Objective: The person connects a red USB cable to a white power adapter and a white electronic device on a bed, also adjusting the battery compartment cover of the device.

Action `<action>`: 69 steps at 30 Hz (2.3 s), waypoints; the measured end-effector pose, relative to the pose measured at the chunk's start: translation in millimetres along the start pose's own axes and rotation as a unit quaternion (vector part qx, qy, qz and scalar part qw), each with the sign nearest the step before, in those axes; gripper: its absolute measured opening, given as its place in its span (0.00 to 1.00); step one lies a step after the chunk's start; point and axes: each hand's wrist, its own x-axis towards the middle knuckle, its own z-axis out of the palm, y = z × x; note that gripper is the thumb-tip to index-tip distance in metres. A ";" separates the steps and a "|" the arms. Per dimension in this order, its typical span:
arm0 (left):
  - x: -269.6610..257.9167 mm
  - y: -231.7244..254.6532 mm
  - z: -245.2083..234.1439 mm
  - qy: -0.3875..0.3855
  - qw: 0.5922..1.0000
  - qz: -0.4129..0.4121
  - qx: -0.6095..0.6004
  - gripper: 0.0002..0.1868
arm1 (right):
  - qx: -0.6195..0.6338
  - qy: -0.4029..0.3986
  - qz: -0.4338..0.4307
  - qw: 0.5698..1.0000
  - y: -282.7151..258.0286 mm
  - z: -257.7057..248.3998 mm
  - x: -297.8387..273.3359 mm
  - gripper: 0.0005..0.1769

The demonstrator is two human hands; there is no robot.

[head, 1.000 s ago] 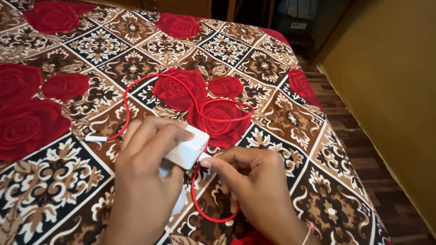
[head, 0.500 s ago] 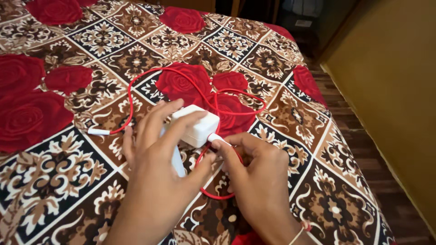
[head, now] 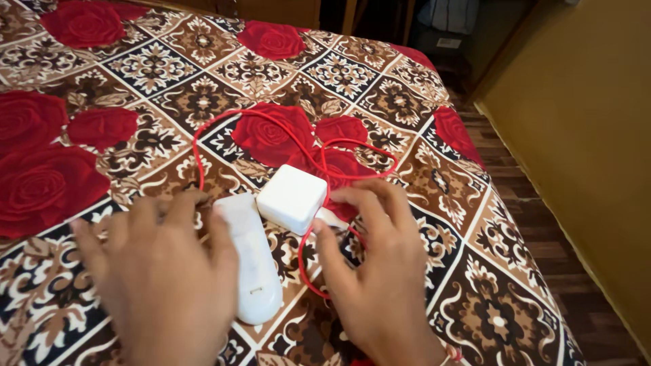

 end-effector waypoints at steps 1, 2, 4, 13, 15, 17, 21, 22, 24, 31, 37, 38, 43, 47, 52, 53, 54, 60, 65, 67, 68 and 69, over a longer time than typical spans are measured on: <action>1.8 -0.6 -3.7 -0.038 0.999 -0.015 -0.002 0.14 | 0.011 -0.004 -0.038 0.999 1.5 0.0 -0.7 0.20; 2.9 1.8 -6.5 -0.046 0.999 -0.017 -0.003 0.14 | -0.002 -0.009 -0.065 0.998 2.8 -0.3 -1.8 0.23; 6.0 5.8 -13.4 -0.061 0.998 -0.020 -0.003 0.14 | -0.027 -0.021 -0.118 0.992 4.5 0.0 -3.2 0.31; 11.4 16.3 -22.2 -0.188 0.967 -0.122 -0.117 0.23 | -0.048 -0.142 -0.105 0.983 9.1 -0.5 -1.0 0.43; 9.3 19.3 -15.6 -0.146 0.980 -0.061 -0.117 0.30 | -0.048 -0.149 -0.088 0.984 8.3 0.1 0.2 0.41; 4.5 20.6 -10.5 -0.090 0.990 -0.006 -0.112 0.35 | -0.039 -0.141 -0.088 0.985 7.9 1.6 -0.1 0.37; -0.5 20.2 -5.3 -0.049 0.989 0.026 -0.134 0.39 | 0.006 -0.137 -0.020 0.990 12.1 0.4 0.1 0.29; 0.8 19.1 -5.0 -0.065 0.987 0.019 -0.146 0.41 | 0.023 -0.147 0.024 0.989 13.1 0.0 0.1 0.28; 3.7 18.5 -5.6 -0.054 0.978 0.010 -0.201 0.37 | 0.036 -0.116 -0.039 0.992 14.6 0.4 -0.3 0.25; 6.9 19.6 -10.4 -0.011 0.932 -0.018 -0.363 0.31 | 0.009 -0.103 -0.072 0.992 10.6 0.6 3.6 0.30; 2.4 22.2 -8.5 0.012 0.898 -0.061 -0.436 0.29 | 0.007 -0.075 -0.021 0.997 6.8 2.9 5.4 0.30; 2.7 21.4 -7.7 0.014 0.885 -0.073 -0.459 0.28 | 0.008 -0.073 -0.022 0.997 7.0 3.4 5.5 0.30; 5.3 18.0 -4.9 0.026 0.848 -0.117 -0.516 0.26 | 0.018 -0.072 -0.047 0.996 12.6 3.6 4.2 0.30; 5.6 22.6 -12.5 0.057 0.807 -0.107 -0.578 0.21 | 0.017 -0.067 -0.078 0.995 14.3 3.8 3.1 0.29; 7.2 31.5 -24.5 0.022 0.749 -0.104 -0.654 0.17 | 0.018 -0.073 -0.069 0.995 13.9 2.5 2.8 0.29; 7.7 33.5 -24.8 0.003 0.739 -0.100 -0.666 0.18 | 0.024 -0.078 -0.062 0.995 13.4 1.6 3.8 0.28; 8.1 34.5 -24.7 -0.017 0.731 -0.094 -0.676 0.19 | 0.032 -0.082 -0.054 0.995 12.5 1.0 4.3 0.28; -1.7 43.2 -19.5 -0.113 0.772 0.101 -0.617 0.19 | 0.110 -0.050 -0.181 0.976 10.5 -8.1 -0.7 0.22; -4.6 40.7 -18.6 -0.042 0.864 0.262 -0.428 0.27 | 0.084 -0.035 -0.161 0.983 13.9 -3.4 -2.8 0.20; -7.0 43.1 -14.5 -0.005 0.893 0.257 -0.371 0.28 | 0.064 -0.023 -0.134 0.989 13.9 -1.9 -3.7 0.15; -6.9 41.6 -13.0 -0.001 0.909 0.244 -0.339 0.25 | 0.078 -0.022 -0.099 0.992 13.5 -1.3 -2.7 0.12; -6.1 39.6 -11.3 0.002 0.923 0.231 -0.307 0.22 | 0.092 -0.021 -0.065 0.993 13.0 -0.9 -1.3 0.09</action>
